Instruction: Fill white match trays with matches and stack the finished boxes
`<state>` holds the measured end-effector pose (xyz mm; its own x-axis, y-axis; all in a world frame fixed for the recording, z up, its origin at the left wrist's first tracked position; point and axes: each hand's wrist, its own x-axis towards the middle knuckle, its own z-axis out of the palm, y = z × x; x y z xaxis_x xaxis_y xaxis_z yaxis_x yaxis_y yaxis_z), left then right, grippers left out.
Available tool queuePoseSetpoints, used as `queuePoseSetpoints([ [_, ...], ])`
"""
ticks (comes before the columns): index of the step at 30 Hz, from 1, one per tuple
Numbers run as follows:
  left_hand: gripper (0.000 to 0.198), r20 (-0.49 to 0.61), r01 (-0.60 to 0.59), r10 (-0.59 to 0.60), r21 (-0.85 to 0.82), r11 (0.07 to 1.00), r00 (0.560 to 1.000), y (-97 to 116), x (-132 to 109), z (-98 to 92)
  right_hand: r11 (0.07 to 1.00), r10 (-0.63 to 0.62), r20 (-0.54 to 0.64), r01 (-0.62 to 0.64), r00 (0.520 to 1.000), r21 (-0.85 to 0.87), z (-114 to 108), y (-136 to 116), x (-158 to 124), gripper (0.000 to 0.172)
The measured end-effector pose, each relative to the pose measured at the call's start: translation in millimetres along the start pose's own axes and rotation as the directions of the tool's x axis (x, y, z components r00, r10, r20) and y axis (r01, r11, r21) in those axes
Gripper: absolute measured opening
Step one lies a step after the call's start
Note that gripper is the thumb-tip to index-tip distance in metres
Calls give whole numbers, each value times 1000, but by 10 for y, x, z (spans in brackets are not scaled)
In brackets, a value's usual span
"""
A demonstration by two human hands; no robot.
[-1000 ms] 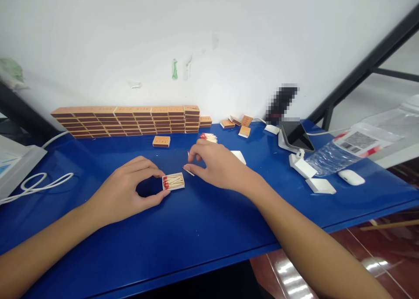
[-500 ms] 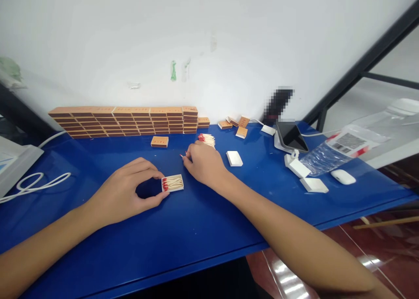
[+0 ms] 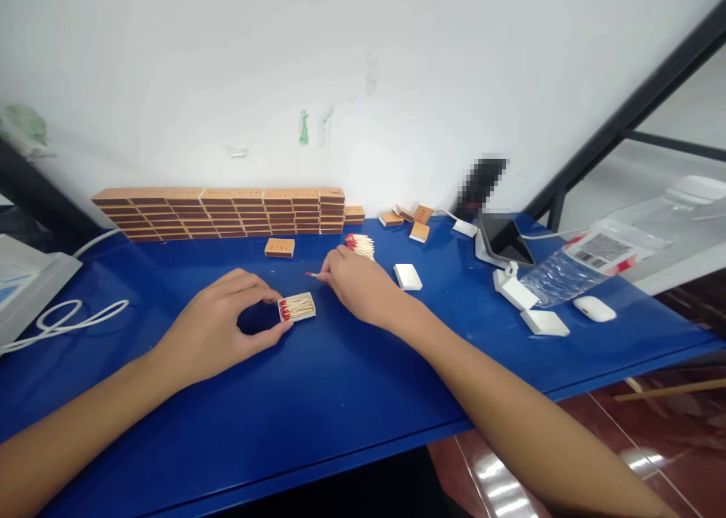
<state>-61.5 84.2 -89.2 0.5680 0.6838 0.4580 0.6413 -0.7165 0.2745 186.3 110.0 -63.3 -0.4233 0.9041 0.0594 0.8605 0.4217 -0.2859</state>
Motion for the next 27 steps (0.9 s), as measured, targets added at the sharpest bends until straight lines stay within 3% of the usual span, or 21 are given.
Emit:
queuePoseSetpoints([
  [3,20,1,-3,3,-8,1000,1000,-8,-2,5,974,-189,45,182,981,137,4,-66,-97,16],
  [7,21,2,0,0,-29,1000,1000,-9,3,6,954,-261,115,237,959,186,8,-167,-147,13],
  [9,20,10,0,0,-33,999,1000,-8,4,3,936,-282,65,259,957,239,-46,-97,-135,13],
  [13,20,24,3,-2,-37,999,1000,-1,-2,0,976,-146,-207,176,967,131,-247,335,-98,11],
  [18,22,39,-5,7,-43,999,999,3,-14,10,995,-77,-86,82,993,52,-326,780,-47,22],
  [27,21,34,-6,7,-44,999,999,5,-11,0,999,-1,52,0,999,32,-220,765,-18,16],
])
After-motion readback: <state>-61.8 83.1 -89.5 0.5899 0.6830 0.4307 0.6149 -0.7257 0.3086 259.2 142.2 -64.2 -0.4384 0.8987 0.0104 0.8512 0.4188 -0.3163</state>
